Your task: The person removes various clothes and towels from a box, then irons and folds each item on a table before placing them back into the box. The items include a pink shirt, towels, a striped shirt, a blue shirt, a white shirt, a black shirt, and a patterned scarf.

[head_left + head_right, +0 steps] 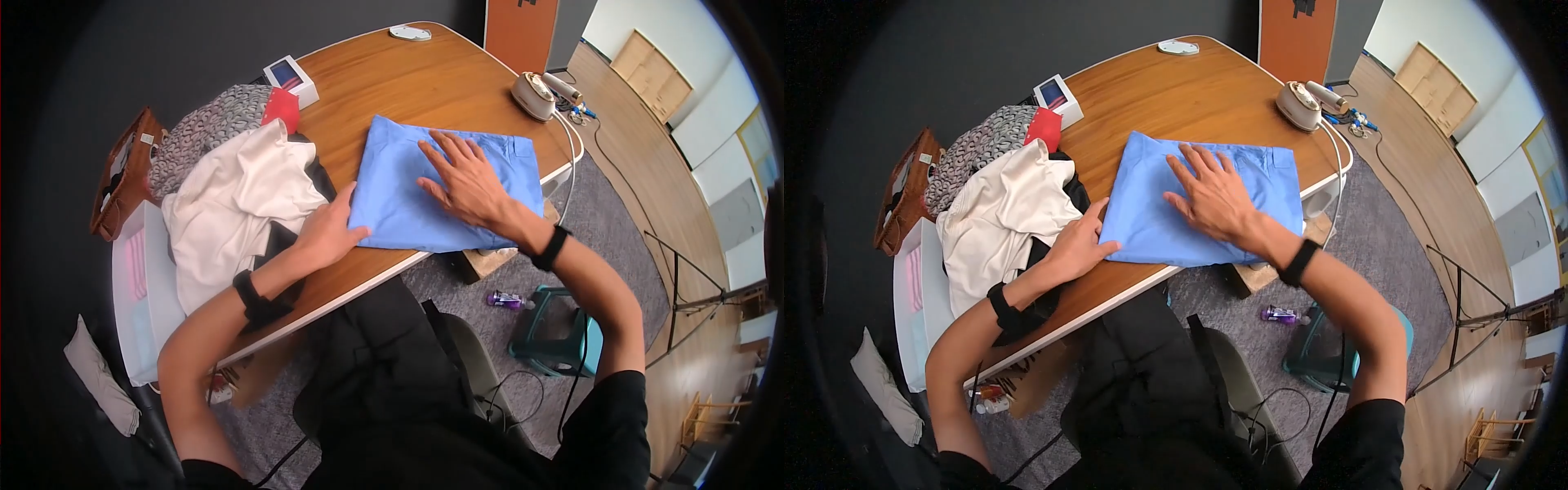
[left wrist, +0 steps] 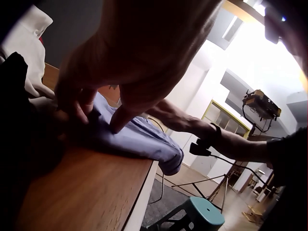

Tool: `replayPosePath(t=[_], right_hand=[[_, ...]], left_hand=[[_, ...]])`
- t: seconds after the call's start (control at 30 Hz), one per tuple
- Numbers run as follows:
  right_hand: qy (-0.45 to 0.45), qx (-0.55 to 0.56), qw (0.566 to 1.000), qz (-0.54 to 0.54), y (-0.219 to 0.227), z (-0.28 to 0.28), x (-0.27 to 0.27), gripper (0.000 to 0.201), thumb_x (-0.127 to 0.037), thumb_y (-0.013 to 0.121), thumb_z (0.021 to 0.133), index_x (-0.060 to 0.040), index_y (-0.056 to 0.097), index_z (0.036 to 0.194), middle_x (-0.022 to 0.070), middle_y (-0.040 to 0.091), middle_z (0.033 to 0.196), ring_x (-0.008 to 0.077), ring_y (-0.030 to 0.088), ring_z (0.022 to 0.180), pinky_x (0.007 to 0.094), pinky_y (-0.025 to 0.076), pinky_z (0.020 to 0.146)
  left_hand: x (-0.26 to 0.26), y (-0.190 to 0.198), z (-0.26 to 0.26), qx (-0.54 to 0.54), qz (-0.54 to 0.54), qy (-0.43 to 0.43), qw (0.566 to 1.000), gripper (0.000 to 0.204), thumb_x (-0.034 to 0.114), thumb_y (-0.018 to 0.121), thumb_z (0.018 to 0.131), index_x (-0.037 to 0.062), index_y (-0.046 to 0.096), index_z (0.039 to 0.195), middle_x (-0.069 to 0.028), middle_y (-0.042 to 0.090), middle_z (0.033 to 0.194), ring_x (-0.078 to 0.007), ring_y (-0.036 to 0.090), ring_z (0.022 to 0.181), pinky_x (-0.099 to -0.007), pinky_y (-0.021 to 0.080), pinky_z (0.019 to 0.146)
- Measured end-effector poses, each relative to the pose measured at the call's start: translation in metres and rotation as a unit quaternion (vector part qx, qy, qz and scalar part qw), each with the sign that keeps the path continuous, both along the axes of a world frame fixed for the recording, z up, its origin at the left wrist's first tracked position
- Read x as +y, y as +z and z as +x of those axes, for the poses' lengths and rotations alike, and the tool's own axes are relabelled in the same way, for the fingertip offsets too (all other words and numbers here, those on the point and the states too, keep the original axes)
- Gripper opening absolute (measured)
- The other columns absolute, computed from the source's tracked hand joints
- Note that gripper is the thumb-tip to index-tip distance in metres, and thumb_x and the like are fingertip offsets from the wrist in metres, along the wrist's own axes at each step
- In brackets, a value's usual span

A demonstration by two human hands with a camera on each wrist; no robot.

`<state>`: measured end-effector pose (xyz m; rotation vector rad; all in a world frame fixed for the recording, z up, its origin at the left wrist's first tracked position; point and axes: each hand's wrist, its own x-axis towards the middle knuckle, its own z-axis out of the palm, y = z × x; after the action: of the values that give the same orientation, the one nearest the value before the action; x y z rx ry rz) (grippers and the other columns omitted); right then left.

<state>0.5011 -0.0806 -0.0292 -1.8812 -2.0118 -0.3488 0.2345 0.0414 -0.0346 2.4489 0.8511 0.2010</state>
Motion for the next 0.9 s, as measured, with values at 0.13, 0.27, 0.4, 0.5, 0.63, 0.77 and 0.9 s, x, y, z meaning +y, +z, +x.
replayPosePath(t=[0.13,0.27,0.4,0.5,0.63,0.77,0.9], right_hand=[[-0.023,0.199,0.972,0.123,0.039,-0.015,-0.077,0.037,-0.019,0.072,0.094,-0.0020,0.065,0.125,0.0171,0.066,0.115,0.0330,0.067,0.102,0.0412,0.054,0.087],[-0.228,0.410,0.868,0.162,-0.017,0.037,-0.148,0.043,-0.019,0.075,0.093,-0.0020,0.063,0.130,0.0132,0.067,0.111,0.0228,0.065,0.103,0.0375,0.052,0.088],[-0.226,0.464,0.852,0.086,-0.067,0.043,-0.192,0.077,-0.026,0.082,0.089,-0.0061,0.045,0.153,0.0157,0.064,0.130,0.0270,0.060,0.122,0.0419,0.047,0.104],[-0.211,0.489,0.837,0.124,-0.081,0.038,-0.196,0.087,-0.026,0.086,0.085,-0.0062,0.041,0.157,0.0147,0.065,0.127,0.0250,0.061,0.121,0.0416,0.043,0.110],[-0.185,0.505,0.837,0.100,-0.085,0.056,-0.195,0.087,-0.018,0.088,0.083,-0.0054,0.043,0.156,0.0097,0.068,0.113,0.0198,0.062,0.113,0.0387,0.044,0.108],[-0.138,0.588,0.796,0.048,-0.074,0.068,-0.194,0.076,-0.008,0.084,0.087,-0.0031,0.046,0.153,0.0032,0.068,0.100,0.0118,0.063,0.097,0.0291,0.051,0.090],[-0.092,0.647,0.757,0.018,-0.046,0.075,-0.196,0.069,-0.008,0.080,0.091,-0.0020,0.045,0.150,0.0038,0.067,0.097,0.0096,0.063,0.092,0.0264,0.052,0.082]], left_hand=[[0.013,-0.029,-0.007,-0.117,-0.168,-0.023,0.978,0.092,0.011,0.080,0.088,-0.0025,0.023,0.160,-0.0156,0.071,0.104,-0.0195,0.070,0.096,-0.0314,0.054,0.085],[-0.005,-0.001,-0.007,-0.199,-0.384,-0.002,0.902,0.100,0.004,0.081,0.087,-0.0012,0.014,0.162,-0.0188,0.068,0.125,-0.0187,0.067,0.111,-0.0312,0.052,0.098],[-0.002,-0.003,0.000,-0.190,-0.387,-0.008,0.902,0.102,0.001,0.080,0.085,-0.0016,0.013,0.162,-0.0185,0.069,0.124,-0.0196,0.068,0.111,-0.0328,0.054,0.098],[-0.002,-0.006,0.004,-0.194,-0.390,-0.002,0.900,0.103,-0.002,0.080,0.084,-0.0016,0.013,0.162,-0.0185,0.069,0.124,-0.0199,0.069,0.110,-0.0339,0.055,0.098],[-0.001,-0.017,0.004,-0.210,-0.389,0.010,0.897,0.100,-0.006,0.078,0.083,-0.0018,0.016,0.161,-0.0191,0.069,0.123,-0.0205,0.069,0.109,-0.0338,0.055,0.097],[-0.003,-0.017,0.004,-0.200,-0.372,0.038,0.905,0.096,-0.008,0.076,0.083,-0.0017,0.020,0.160,-0.0199,0.070,0.120,-0.0206,0.070,0.106,-0.0328,0.056,0.093],[-0.004,-0.011,0.001,-0.171,-0.328,0.073,0.926,0.094,-0.009,0.074,0.082,-0.0016,0.021,0.160,-0.0187,0.071,0.111,-0.0206,0.071,0.101,-0.0315,0.056,0.088]])
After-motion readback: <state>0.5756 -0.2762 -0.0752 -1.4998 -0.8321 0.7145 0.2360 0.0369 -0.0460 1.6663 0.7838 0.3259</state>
